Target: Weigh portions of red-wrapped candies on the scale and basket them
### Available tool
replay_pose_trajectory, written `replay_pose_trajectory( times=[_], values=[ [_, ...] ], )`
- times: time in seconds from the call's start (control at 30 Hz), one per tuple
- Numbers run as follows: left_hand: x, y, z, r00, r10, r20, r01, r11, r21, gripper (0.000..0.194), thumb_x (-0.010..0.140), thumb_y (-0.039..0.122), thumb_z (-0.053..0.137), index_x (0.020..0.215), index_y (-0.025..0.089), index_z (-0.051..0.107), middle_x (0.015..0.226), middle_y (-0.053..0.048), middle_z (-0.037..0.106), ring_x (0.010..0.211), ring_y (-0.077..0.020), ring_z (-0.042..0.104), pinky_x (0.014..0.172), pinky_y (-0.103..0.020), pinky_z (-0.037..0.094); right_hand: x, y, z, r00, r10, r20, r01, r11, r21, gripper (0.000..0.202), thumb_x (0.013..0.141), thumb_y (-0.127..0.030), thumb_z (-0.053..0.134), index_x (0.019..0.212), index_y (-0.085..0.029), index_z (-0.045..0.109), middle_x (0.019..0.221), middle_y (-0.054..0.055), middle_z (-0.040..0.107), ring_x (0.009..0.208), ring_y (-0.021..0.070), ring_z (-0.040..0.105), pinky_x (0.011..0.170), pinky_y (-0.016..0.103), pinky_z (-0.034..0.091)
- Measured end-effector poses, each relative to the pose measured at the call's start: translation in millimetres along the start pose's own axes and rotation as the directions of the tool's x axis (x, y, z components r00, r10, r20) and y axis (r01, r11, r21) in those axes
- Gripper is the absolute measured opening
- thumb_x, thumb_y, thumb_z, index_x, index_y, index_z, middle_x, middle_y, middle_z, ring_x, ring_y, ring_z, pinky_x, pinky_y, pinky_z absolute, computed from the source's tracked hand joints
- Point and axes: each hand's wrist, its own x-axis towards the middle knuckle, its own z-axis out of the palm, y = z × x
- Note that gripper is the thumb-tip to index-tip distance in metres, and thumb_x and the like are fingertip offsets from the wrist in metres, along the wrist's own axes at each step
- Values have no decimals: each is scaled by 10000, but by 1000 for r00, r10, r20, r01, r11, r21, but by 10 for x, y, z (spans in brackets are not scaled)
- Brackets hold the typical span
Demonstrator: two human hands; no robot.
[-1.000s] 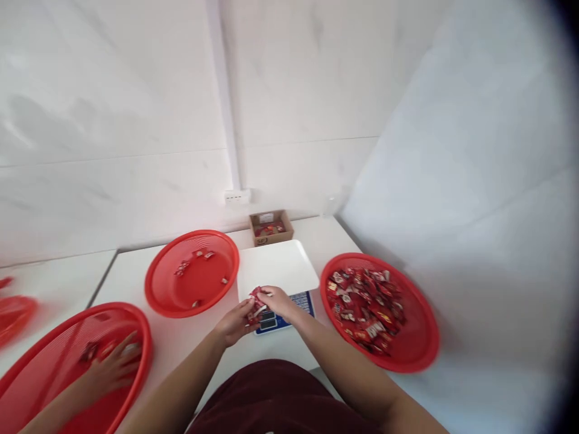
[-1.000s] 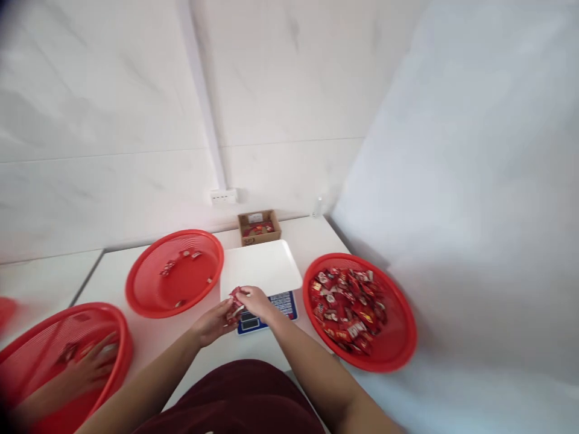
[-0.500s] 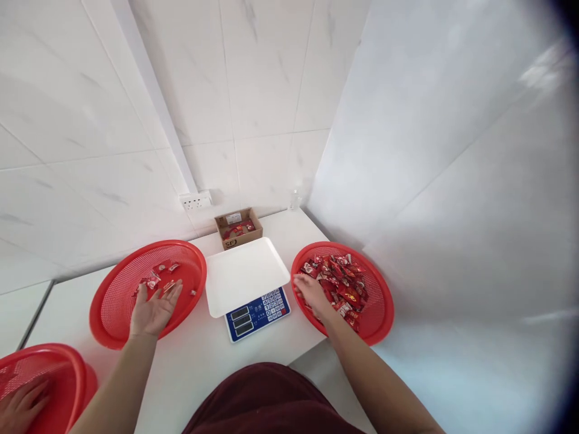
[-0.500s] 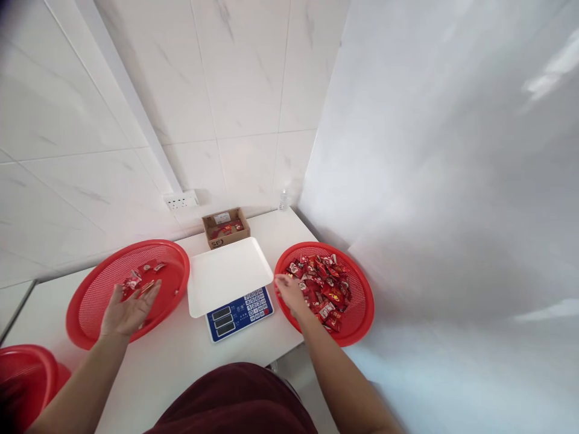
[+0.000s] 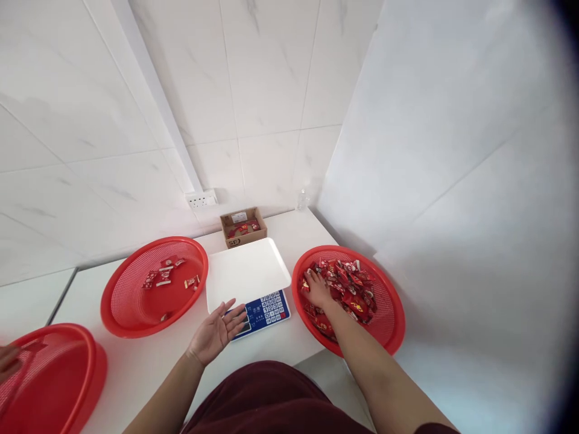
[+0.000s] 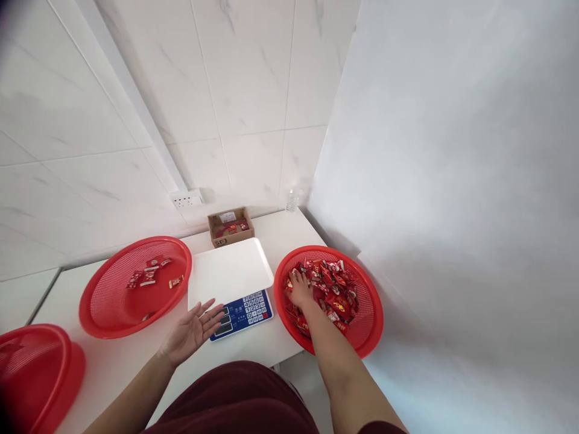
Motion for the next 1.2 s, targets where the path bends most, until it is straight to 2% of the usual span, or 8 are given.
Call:
replay_pose_trajectory(
  times=[0.17, 0.4, 0.5, 0.57, 0.7, 0.87, 1.0, 1.2],
  values=[
    [-64, -122, 69, 1000, 17, -26, -17, 1000, 4, 404, 885, 265, 492, 1275, 178, 430, 1208, -118, 585, 1019, -217, 613, 851, -331, 497, -320, 275, 172, 988, -141, 58, 139, 990, 30, 615, 761, -292, 524, 1355, -222, 377, 1471, 73, 272, 1348, 248, 195, 1063, 397, 181],
    [39, -308, 211, 998, -28, -56, 30, 999, 34, 374, 888, 258, 486, 1252, 184, 453, 1223, -111, 575, 1018, -208, 612, 844, -315, 497, -643, 633, 105, 985, -152, 79, 145, 985, 89, 360, 727, -200, 534, 1077, -186, 616, 1204, 98, 549, 1096, 225, 500, 930, 311, 346],
    [110, -368, 315, 998, -54, -29, 55, 997, 57, 386, 890, 262, 481, 1264, 176, 439, 1245, -119, 555, 1029, -213, 606, 847, -316, 492, -555, 639, -1, 985, -145, 96, 137, 986, 91, 281, 750, -174, 491, 984, -175, 645, 1045, 88, 631, 999, 208, 555, 878, 290, 378],
    [138, -392, 370, 998, -57, -4, 57, 996, 72, 392, 892, 261, 477, 1272, 180, 435, 1258, -118, 545, 1036, -211, 601, 856, -315, 486, -423, 592, -51, 985, -160, 62, 153, 984, 93, 360, 769, -147, 444, 1092, -169, 603, 1127, 93, 608, 1070, 200, 522, 926, 289, 347],
    [128, -430, 396, 998, -64, 12, 63, 995, 72, 392, 884, 278, 495, 1262, 187, 447, 1275, -114, 530, 1051, -214, 592, 867, -320, 481, -118, 425, -36, 983, -179, 37, 179, 984, 2, 572, 746, -98, 446, 1313, -173, 434, 1421, 79, 365, 1303, 199, 291, 1048, 299, 204],
    [55, -463, 326, 997, -56, -48, 57, 998, 26, 379, 875, 285, 515, 1240, 200, 464, 1265, -104, 540, 1046, -205, 596, 863, -316, 488, 67, 259, 88, 996, -89, 7, 89, 994, -56, 659, 760, -253, 527, 1380, -164, 321, 1470, 163, 227, 1316, 319, 236, 1041, 466, 149],
    [28, -465, 280, 995, -46, -86, 46, 999, -1, 357, 869, 265, 524, 1217, 196, 478, 1259, -100, 546, 1032, -201, 605, 852, -310, 496, 51, 241, 90, 996, -37, -78, 36, 999, -22, 518, 776, -268, 523, 1281, -194, 437, 1329, 165, 433, 1203, 319, 380, 989, 487, 187],
    [107, -481, 297, 996, -35, -83, 36, 999, 9, 342, 871, 269, 518, 1203, 191, 497, 1228, -101, 566, 1027, -199, 608, 833, -303, 503, -2, 393, -102, 998, -34, -53, 40, 990, 134, 243, 789, -303, 507, 973, -179, 604, 1036, 131, 622, 993, 250, 549, 855, 335, 352]
  ],
)
